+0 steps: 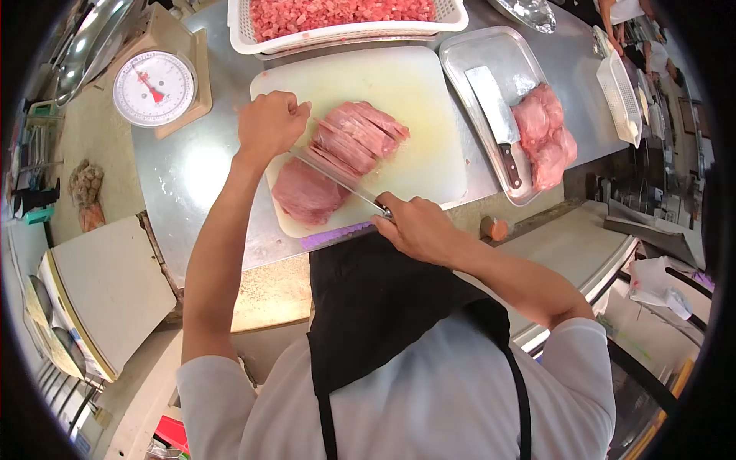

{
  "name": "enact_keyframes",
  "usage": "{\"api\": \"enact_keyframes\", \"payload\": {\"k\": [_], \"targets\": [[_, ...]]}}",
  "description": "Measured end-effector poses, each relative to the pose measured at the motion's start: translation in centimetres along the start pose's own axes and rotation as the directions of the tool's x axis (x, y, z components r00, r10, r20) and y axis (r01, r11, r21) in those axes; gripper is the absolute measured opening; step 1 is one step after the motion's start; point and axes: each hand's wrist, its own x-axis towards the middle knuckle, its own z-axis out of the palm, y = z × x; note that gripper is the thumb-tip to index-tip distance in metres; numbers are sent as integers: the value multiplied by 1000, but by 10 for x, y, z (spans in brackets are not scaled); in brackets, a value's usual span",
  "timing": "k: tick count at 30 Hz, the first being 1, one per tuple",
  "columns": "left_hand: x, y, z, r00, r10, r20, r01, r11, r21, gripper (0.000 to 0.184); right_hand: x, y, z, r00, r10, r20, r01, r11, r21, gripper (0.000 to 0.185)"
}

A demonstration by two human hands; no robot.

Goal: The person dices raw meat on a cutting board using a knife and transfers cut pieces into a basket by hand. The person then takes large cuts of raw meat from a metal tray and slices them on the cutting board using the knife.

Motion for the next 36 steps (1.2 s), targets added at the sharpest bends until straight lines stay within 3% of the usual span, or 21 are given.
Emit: {"api": "enact_keyframes", "payload": {"k": [4, 7, 10, 13, 14, 19, 20, 22, 25, 31, 36], "targets": [[6, -10, 8, 997, -29, 67, 36, 995, -94, 37, 4, -18, -13, 997, 46, 63, -43, 998, -48, 35], [4, -12, 11, 998, -6, 59, 10, 998, -67, 36, 12, -3, 8, 995, 78, 59, -75, 995, -64, 35], [-4, -11, 22, 995, 25, -93, -26, 1000, -6, 35, 24, 24, 26, 999, 8, 39, -6, 999, -40, 35], [-6, -12, 19, 992, 43, -118, -47, 998, -31, 35, 21, 25, 25, 999, -28, -27, 25, 995, -95, 34], [-6, -12, 15, 995, 50, -82, -52, 998, -25, 35, 20, 28, 23, 999, -37, -25, 38, 998, 58, 35], [-27, 35, -49, 998, -11, 56, 15, 997, -75, 37, -30, -13, -24, 999, 13, 41, -19, 991, 136, 36], [-31, 33, -41, 999, 30, 37, -28, 999, -41, 38, -36, -17, -28, 999, 12, 45, -18, 991, 133, 36], [-33, 25, -21, 994, 106, -1, -106, 994, 33, 39, -37, -18, -27, 998, 39, 56, -43, 997, 71, 36], [-25, 21, -24, 995, 41, 93, -38, 999, -39, 38, -35, -27, -28, 996, 60, 63, -61, 998, 15, 35], [-8, -22, 3, 995, 21, 97, -8, 990, -142, 39, 2, -42, -19, 981, 97, 166, -77, 989, -127, 35], [-13, -26, 14, 1000, -24, -18, 22, 997, -74, 36, 24, 3, 19, 992, 50, 119, -32, 989, -145, 35]]}}
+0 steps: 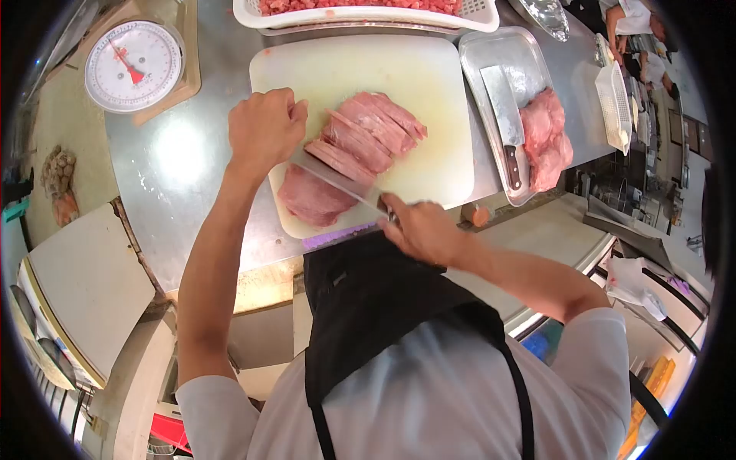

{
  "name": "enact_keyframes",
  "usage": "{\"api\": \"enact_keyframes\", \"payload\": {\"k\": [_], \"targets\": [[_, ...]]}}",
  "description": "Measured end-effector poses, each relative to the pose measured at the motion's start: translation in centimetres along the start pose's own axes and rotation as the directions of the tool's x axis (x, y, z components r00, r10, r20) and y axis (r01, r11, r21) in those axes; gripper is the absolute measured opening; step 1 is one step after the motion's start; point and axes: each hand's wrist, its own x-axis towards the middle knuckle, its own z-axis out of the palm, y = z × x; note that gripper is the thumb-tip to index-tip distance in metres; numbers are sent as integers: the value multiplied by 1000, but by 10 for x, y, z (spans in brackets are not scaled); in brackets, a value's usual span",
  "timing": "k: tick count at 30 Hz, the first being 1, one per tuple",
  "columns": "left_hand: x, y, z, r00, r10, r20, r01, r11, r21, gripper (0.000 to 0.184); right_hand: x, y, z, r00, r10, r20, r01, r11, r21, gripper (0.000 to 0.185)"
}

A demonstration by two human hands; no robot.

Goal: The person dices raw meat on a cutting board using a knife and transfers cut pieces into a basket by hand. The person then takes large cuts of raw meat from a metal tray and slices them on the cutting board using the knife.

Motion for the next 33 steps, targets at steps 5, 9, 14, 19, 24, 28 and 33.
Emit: {"api": "enact_keyframes", "payload": {"k": [5, 9, 14, 19, 24, 28, 33], "targets": [[-5, -4, 8, 992, 46, -122, -42, 998, 40, 36, 6, 20, 12, 991, -95, -97, 101, 993, 65, 37], [-5, 11, -23, 998, 65, -23, -65, 998, 4, 34, -12, 1, -22, 994, -65, -84, 79, 982, 170, 38], [-28, 45, -41, 989, 148, -18, -147, 988, 56, 40, -70, -25, -38, 998, -6, -68, 17, 988, 151, 34], [-15, 29, -27, 993, 111, 27, -109, 993, -48, 45, -56, -36, -50, 1000, 16, -12, -14, 990, 139, 33], [4, -5, -10, 996, 4, 90, 2, 998, -64, 40, -21, -39, -33, 996, 33, 86, -40, 996, 84, 35], [2, -5, -9, 1000, 12, 19, -13, 999, 52, 33, -3, -14, -1, 999, 3, 42, -6, 996, 88, 35], [-4, -10, -4, 996, 51, -69, -45, 995, 90, 25, 11, 5, 19, 992, -81, -99, 85, 996, 36, 36]]}}
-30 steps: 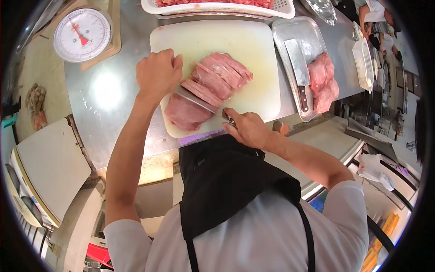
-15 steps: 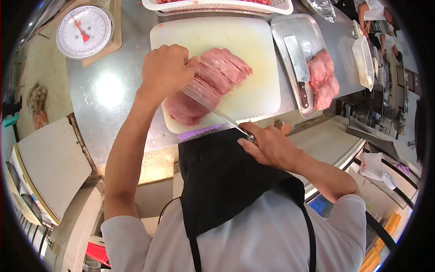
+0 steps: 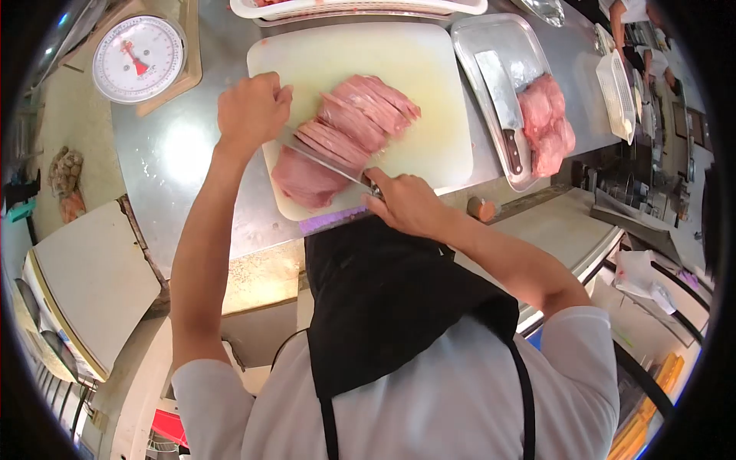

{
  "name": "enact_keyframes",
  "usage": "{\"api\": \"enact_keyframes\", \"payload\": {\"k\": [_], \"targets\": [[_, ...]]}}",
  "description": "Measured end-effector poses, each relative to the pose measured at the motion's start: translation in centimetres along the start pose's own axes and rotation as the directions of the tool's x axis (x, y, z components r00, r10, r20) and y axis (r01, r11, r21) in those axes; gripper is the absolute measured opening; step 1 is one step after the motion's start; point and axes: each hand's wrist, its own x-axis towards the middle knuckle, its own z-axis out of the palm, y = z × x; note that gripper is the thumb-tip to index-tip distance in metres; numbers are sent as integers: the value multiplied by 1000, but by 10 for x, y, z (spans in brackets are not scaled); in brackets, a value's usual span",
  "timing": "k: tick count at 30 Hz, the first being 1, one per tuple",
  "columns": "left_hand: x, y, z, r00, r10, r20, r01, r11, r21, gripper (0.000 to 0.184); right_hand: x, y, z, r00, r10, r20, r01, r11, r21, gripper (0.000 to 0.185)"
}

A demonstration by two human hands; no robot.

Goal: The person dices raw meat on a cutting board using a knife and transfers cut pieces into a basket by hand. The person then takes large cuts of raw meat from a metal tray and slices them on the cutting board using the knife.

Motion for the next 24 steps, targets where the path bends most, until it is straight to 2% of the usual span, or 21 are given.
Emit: {"api": "enact_keyframes", "payload": {"k": [1, 2, 4, 7, 10, 12, 14, 15, 17, 20, 23, 24], "targets": [[-1, 0, -2, 1000, -3, -9, 3, 1000, -8, 23, -3, 2, 1, 1000, -8, -23, 9, 1000, 24, 37], [-4, -1, -2, 985, 34, -167, -50, 994, -96, 20, -3, 5, 1, 999, -22, -50, 24, 999, 45, 38], [-14, -2, 4, 886, 71, -458, -199, 951, -238, 19, -13, 8, -1, 999, -8, -51, 13, 995, 95, 41], [-70, 5, 8, 850, -85, -520, -103, 941, -323, 29, -53, 23, -11, 999, 41, 17, -43, 985, 166, 47], [-133, 16, 47, 841, -312, -441, 103, 894, -436, 45, -91, 51, -19, 996, 56, 69, -70, 973, 219, 51], [-152, 41, 65, 856, -351, -379, 113, 843, -526, 69, -109, 62, -23, 986, 97, 137, -128, 961, 244, 52], [-151, 65, 83, 823, -378, -425, 89, 823, -561, 73, -118, 67, -33, 975, 109, 195, -162, 945, 285, 52], [-146, 75, 88, 803, -391, -449, 127, 850, -512, 76, -121, 70, -36, 969, 112, 221, -178, 935, 307, 52], [-132, 89, 94, 767, -407, -496, 204, 888, -413, 81, -128, 83, -39, 971, 94, 220, -162, 935, 315, 51], [-119, 92, 94, 755, -484, -443, 331, 864, -379, 88, -135, 105, -37, 982, 42, 183, -100, 942, 320, 50], [-111, 92, 77, 787, -546, -286, 404, 807, -430, 92, -139, 126, -28, 996, -40, 85, 8, 938, 346, 46], [-114, 92, 74, 811, -515, -278, 397, 833, -386, 92, -139, 133, -29, 996, -75, 43, 56, 934, 352, 45]]}}
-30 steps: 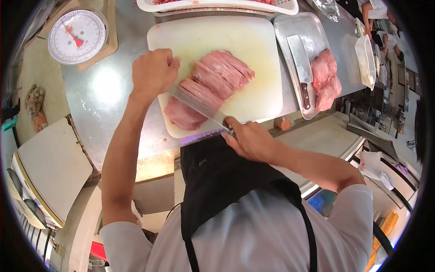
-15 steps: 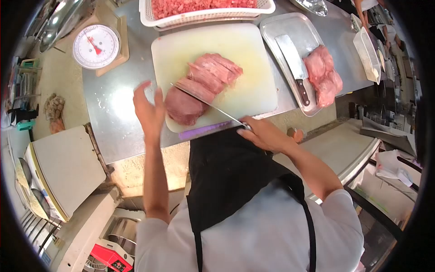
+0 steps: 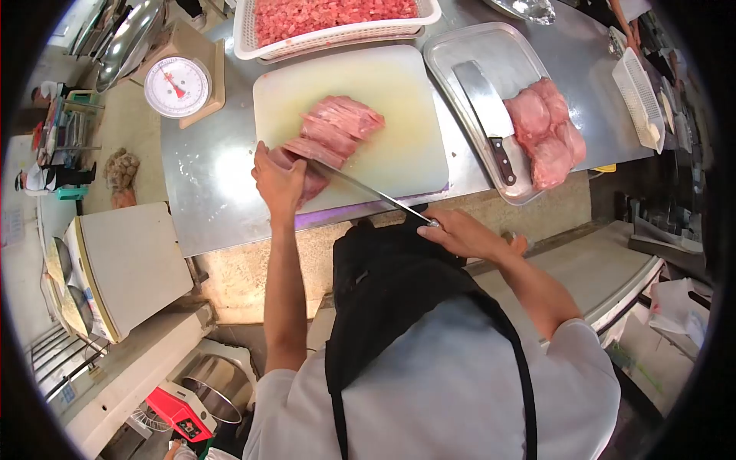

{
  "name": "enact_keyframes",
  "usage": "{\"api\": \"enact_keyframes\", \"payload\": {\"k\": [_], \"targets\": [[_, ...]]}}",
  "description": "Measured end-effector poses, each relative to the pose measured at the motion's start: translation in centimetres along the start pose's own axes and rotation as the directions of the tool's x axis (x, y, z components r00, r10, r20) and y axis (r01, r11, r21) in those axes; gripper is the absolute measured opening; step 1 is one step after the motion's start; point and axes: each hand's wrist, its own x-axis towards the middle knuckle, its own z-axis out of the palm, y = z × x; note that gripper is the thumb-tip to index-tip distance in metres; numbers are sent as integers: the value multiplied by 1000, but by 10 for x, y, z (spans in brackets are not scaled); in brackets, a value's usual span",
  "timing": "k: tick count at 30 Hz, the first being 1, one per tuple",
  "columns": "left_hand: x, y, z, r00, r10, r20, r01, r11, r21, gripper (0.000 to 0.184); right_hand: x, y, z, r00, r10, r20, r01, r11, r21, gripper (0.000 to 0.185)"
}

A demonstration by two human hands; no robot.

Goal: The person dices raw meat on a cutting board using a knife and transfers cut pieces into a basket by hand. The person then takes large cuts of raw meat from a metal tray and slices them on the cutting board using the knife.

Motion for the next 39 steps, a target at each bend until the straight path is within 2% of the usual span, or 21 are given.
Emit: {"api": "enact_keyframes", "payload": {"k": [2, 3, 6, 9, 11, 12, 13, 14, 16, 19, 21, 23, 24, 25, 26, 27, 28, 30, 33, 36, 39], "targets": [[-7, -4, -11, 997, 67, 48, -71, 994, 82, 92, -7, 2, -16, 997, 34, 62, -33, 999, -20, 43], [-12, -24, -10, 985, 169, 28, -171, 960, 222, 95, -11, 4, -22, 994, 54, 90, -52, 998, -28, 43], [-32, -59, -18, 995, -87, -42, 91, 991, 100, 97, -29, 21, -30, 994, 52, 94, -56, 998, 39, 43], [-45, -45, -42, 967, -255, -14, 256, 965, 54, 99, -47, 30, -33, 1000, -22, -7, 23, 989, 147, 45], [-48, -65, -51, 941, -337, 27, 336, 928, -158, 97, -59, 34, -40, 999, -5, -49, 13, 986, 169, 45], [-48, -83, -57, 938, -323, 128, 347, 896, -277, 91, -67, 38, -44, 997, 8, -78, 6, 984, 181, 46], [-56, -67, -63, 962, -256, 98, 273, 920, -280, 74, -75, 44, -48, 989, 5, -147, 27, 976, 214, 45], [-59, -50, -68, 961, -236, 142, 271, 898, -346, 63, -84, 50, -51, 974, 9, -225, 48, 968, 247, 45], [-69, -14, -62, 963, -270, -2, 245, 878, -411, 62, -102, 62, -54, 935, 98, -342, 23, 942, 333, 46], [-59, 86, -29, 995, 64, 79, -28, 917, -398, 66, -117, 82, -65, 862, 294, -414, -49, 859, 510, 47], [-48, 153, 19, 970, 216, 109, -181, 947, -264, 71, -118, 93, -72, 781, 343, -522, -34, 858, 513, 44], [-35, 200, 78, 874, 440, 204, -378, 881, -284, 70, -119, 93, -84, 720, 341, -605, 0, 871, 492, 38], [-18, 200, 126, 804, 576, 147, -517, 800, -306, 70, -121, 93, -88, 698, 356, -621, 12, 862, 507, 37], [-13, 217, 161, 810, 550, 201, -506, 830, -234, 71, -122, 93, -91, 681, 369, -633, 23, 852, 523, 36], [-11, 242, 188, 760, 603, 243, -566, 797, -209, 71, -120, 93, -90, 673, 379, -636, 37, 841, 540, 35], [-12, 265, 206, 792, 474, 386, -503, 864, -29, 67, -121, 99, -84, 661, 374, -650, 91, 821, 564, 33], [-15, 273, 224, 774, 521, 360, -557, 831, -5, 67, -123, 99, -80, 669, 378, -640, 86, 816, 571, 33], [-23, 280, 258, 833, 492, 254, -514, 858, 23, 66, -128, 94, -78, 676, 386, -628, 79, 809, 582, 34], [-27, 264, 254, 694, 698, 180, -649, 713, -265, 59, -131, 90, -74, 724, 353, -592, 20, 848, 530, 34], [-37, 233, 198, 578, 815, -32, -813, 573, -102, 50, -122, 96, -64, 809, 342, -479, 15, 802, 597, 35], [-32, 182, 125, 731, 644, -224, -655, 755, 31, 49, -103, 94, -66, 888, 285, -361, -27, 815, 578, 38]]}}
